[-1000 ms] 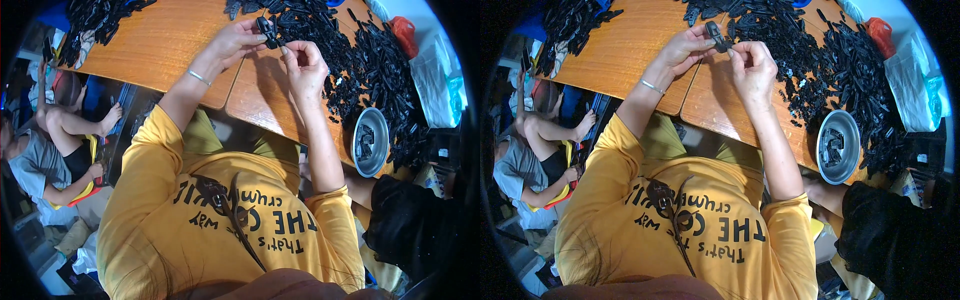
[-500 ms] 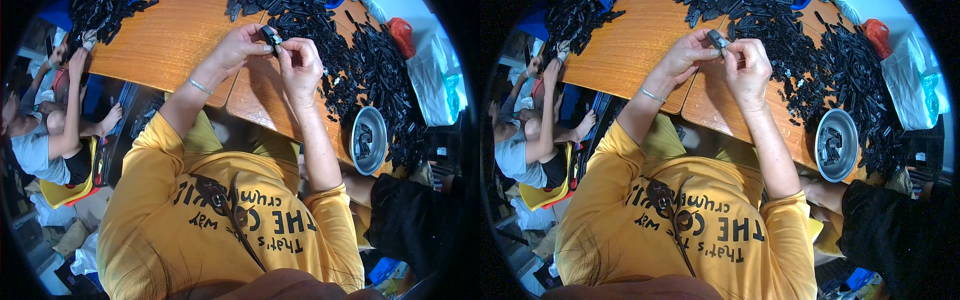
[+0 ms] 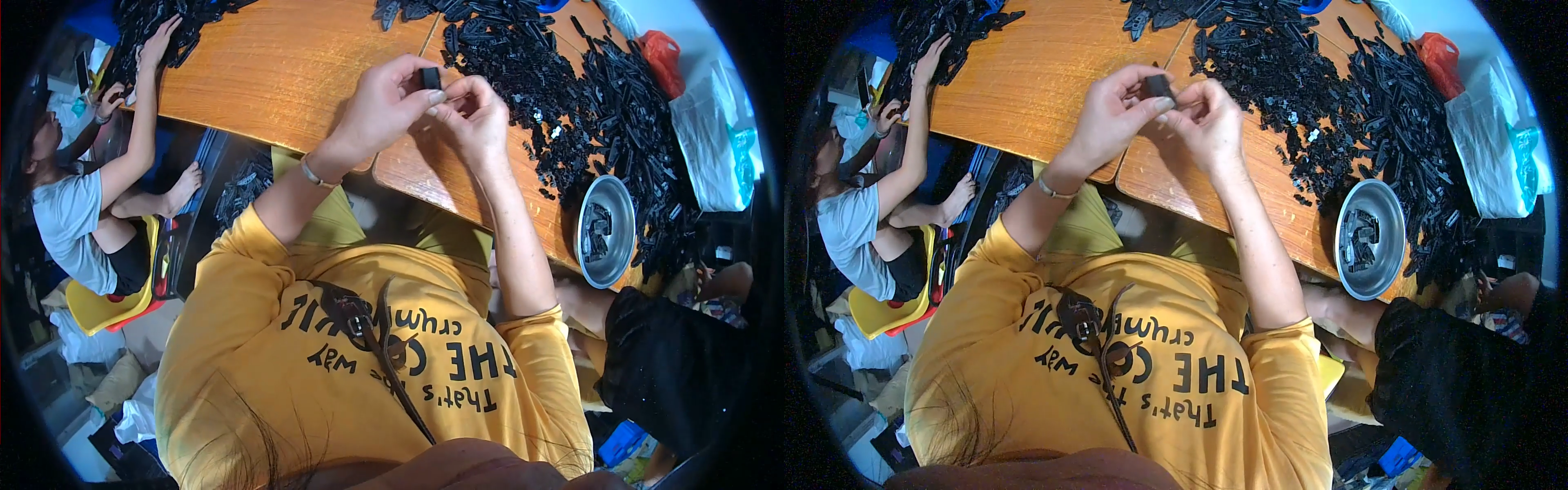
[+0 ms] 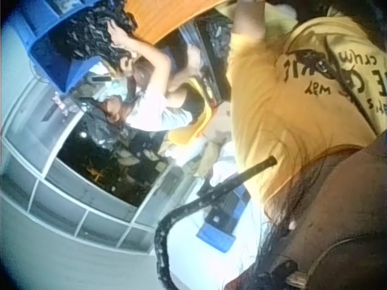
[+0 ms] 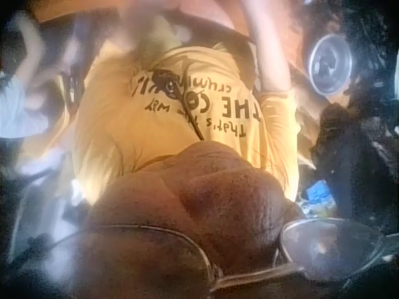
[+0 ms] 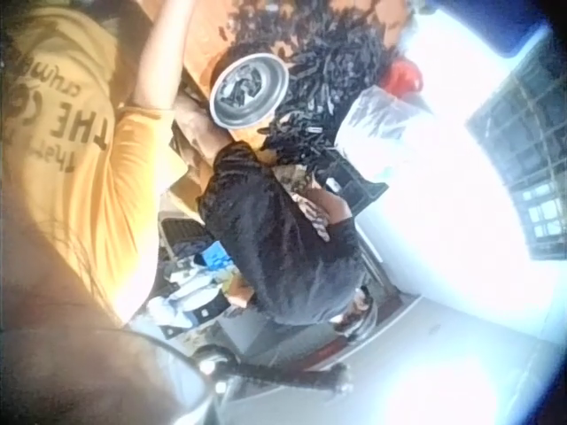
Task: The person assembles plastic components by hand, picking small plastic pieces from piles on the table, fitting them into larger plastic parts, and placing the assembled pieces aside.
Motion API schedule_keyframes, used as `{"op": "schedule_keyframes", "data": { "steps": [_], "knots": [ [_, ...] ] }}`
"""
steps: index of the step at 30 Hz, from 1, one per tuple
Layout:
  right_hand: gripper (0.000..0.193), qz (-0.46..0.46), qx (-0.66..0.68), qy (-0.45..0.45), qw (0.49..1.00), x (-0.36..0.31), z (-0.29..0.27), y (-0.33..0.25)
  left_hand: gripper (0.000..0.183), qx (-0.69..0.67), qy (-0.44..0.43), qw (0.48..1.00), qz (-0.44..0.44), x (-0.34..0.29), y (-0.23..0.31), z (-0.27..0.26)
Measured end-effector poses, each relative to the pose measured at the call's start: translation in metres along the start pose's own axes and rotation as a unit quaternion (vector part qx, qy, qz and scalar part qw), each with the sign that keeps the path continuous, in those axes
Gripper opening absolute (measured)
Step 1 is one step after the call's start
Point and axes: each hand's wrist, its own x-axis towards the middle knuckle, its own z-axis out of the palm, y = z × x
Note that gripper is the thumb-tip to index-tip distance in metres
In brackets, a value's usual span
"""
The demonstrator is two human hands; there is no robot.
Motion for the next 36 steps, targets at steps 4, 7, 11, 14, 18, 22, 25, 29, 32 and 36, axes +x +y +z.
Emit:
{"op": "schedule_keyframes", "data": {
  "steps": [4,7,11,14,18,22,25,29,32,36],
  "knots": [
    [0.036,0.062,0.031,-0.094,0.993,-0.014,0.038,0.0,0.031,-0.041,0.007,0.998,-0.042,-0.031,-0.01,-0.043],
    [0.032,0.095,0.031,-0.249,0.963,-0.017,0.06,-0.001,0.026,-0.071,0.026,0.981,-0.177,-0.067,0.011,-0.089],
    [0.028,0.01,-0.051,-0.157,0.986,0.015,0.043,0.005,0.028,0.457,-0.155,0.868,-0.117,-0.109,0.076,-0.178],
    [0.025,-0.013,-0.246,-0.064,0.967,0.055,0.029,0.018,0.033,0.409,-0.038,0.903,-0.128,-0.098,0.076,-0.191],
    [0.025,-0.022,-0.37,-0.068,0.926,0.087,0.045,0.03,0.028,0.378,0.034,0.923,-0.066,-0.007,0.02,-0.162],
    [0.024,-0.016,-0.4,-0.118,0.909,0.094,0.062,0.024,0.034,0.496,0.129,0.858,0.003,0.098,-0.044,-0.12],
    [0.024,-0.023,-0.39,-0.135,0.91,0.087,0.061,0.013,0.037,0.549,0.136,0.821,-0.073,0.143,-0.056,-0.093],
    [0.023,-0.016,-0.329,-0.152,0.932,0.072,0.054,0.01,0.036,0.555,0.178,0.812,-0.041,0.155,-0.07,-0.08],
    [0.025,-0.026,-0.259,-0.148,0.954,0.061,0.048,0.018,0.031,0.519,0.188,0.831,-0.062,0.147,-0.072,-0.069],
    [0.028,-0.035,-0.245,-0.139,0.959,0.051,0.047,0.018,0.026,0.495,0.206,0.844,-0.014,0.126,-0.082,-0.078]
  ]
}}
